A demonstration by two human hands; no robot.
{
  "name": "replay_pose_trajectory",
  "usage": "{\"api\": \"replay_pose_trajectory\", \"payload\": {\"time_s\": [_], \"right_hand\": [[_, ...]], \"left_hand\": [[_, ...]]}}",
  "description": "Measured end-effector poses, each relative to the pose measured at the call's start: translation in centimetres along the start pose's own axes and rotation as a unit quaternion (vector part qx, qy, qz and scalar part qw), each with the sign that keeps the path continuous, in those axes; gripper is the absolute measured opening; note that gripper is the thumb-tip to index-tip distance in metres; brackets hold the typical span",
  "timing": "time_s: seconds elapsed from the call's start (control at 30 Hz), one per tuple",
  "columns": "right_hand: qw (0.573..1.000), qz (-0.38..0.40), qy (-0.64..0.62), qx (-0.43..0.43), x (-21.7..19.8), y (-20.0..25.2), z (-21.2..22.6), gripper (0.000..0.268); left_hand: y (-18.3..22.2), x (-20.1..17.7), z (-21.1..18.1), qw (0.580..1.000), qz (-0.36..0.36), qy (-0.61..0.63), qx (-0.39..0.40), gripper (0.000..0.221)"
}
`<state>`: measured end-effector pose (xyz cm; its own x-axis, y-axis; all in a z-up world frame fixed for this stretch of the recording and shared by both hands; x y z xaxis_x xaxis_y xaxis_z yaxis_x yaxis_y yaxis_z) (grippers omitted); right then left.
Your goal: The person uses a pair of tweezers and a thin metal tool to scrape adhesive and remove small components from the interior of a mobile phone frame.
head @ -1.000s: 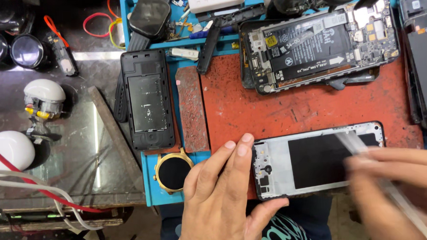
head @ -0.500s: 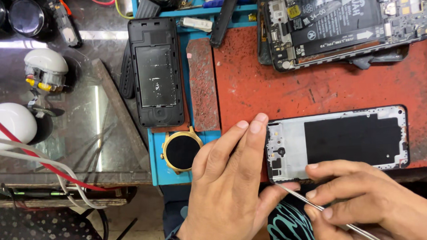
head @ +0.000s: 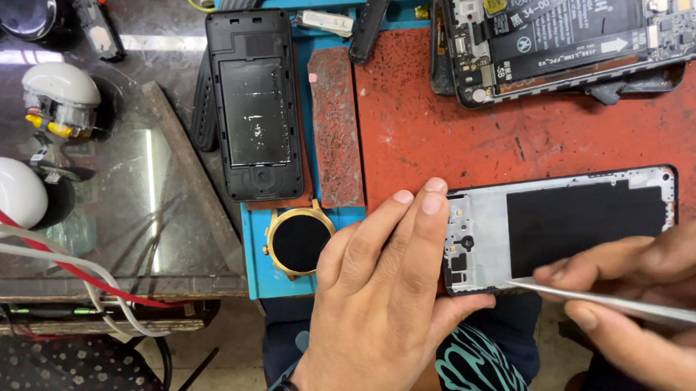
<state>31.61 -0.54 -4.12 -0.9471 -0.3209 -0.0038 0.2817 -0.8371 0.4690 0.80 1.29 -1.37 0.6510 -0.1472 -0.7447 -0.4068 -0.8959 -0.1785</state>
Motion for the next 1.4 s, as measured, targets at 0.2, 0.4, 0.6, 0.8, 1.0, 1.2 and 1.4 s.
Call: {"api": "replay_pose_trajectory", "payload": {"time_s": [0.2, 0.4, 0.6, 0.8, 1.0, 1.2, 1.4], "right_hand": [[0.999, -0.026, -0.014, -0.024, -1.9, 0.3, -1.5, 0.033], [0.95, -0.128, 0.286, 0.0, 3.6, 0.5, 3.1, 0.041], [0.963, -0.19, 0.175, -0.072, 6.8, -0.1, 5.0, 0.045], [0.965, -0.193, 0.166, -0.064, 7.4, -0.4, 5.4, 0.035], [0.966, -0.191, 0.164, -0.059, 7.4, -0.5, 5.3, 0.032], [0.967, -0.192, 0.153, -0.067, 7.6, -0.6, 5.4, 0.031], [0.964, -0.189, 0.177, -0.058, 7.4, -0.7, 5.5, 0.028]], "left_hand": [[-0.1, 0.2, 0.0, 1.0, -0.004, 0.017, -0.002, 0.105], [-0.5, -0.1, -0.2, 1.0, -0.004, 0.0, -0.003, 0.102], [-0.9, -0.4, -0.4, 1.0, -0.007, -0.006, -0.007, 0.1], [-0.7, -0.2, -0.4, 1.0, -0.003, -0.011, -0.012, 0.098], [-0.4, 0.1, -0.3, 1.0, 0.002, -0.01, -0.019, 0.099], [-0.4, 0.1, -0.3, 1.0, 0.002, -0.011, -0.021, 0.098], [-0.4, 0.1, -0.4, 1.0, 0.002, -0.012, -0.027, 0.098]]}}
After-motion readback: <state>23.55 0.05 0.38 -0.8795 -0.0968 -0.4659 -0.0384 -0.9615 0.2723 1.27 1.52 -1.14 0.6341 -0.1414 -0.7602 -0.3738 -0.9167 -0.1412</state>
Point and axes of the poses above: each hand's wrist, its own y-axis away from the middle knuckle, its own x-axis out of the palm, z = x × y, the point moved 2 cm from there along -y, towards the middle knuckle, and after that the axes turned 11 degrees about z, right-handed, at the moved point
